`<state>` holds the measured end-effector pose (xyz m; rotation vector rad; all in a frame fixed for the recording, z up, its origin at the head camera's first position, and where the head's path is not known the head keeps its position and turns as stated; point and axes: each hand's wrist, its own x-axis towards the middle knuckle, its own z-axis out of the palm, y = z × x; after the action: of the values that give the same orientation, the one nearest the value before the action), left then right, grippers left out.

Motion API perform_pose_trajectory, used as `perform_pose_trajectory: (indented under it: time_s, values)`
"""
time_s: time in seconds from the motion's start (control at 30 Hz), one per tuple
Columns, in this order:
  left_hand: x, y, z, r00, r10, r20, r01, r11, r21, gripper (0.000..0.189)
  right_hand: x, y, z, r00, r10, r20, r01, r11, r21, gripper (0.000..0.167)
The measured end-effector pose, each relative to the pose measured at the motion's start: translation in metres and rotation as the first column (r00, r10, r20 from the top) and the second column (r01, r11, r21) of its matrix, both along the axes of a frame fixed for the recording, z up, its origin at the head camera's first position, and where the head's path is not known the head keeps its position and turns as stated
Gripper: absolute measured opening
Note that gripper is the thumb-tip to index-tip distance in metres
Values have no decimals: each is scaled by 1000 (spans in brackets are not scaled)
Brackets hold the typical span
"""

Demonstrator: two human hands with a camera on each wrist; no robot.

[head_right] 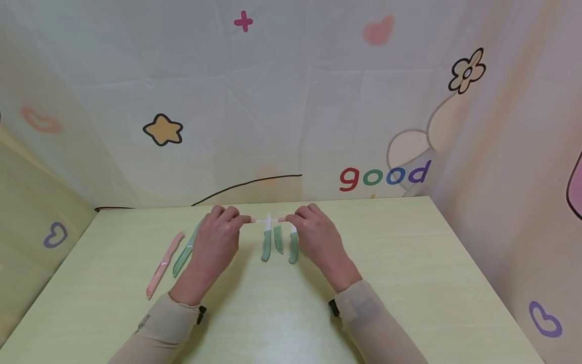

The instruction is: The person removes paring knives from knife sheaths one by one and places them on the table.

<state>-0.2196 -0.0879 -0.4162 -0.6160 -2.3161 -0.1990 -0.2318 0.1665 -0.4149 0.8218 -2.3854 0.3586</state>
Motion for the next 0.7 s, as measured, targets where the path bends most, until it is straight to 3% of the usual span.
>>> perform_pose_trajectory:
  time_s: [0.43,0.7]
  values:
    - [0,-4,2,1000,17,-2,-17,1000,-2,32,-2,5,-1,1000,-7,14,8,1000,-18,42]
    - [-1,-7,3,1000,30,7,-30,1000,-4,32,-2,6,1,1000,-17,14,17,1000,-22,33]
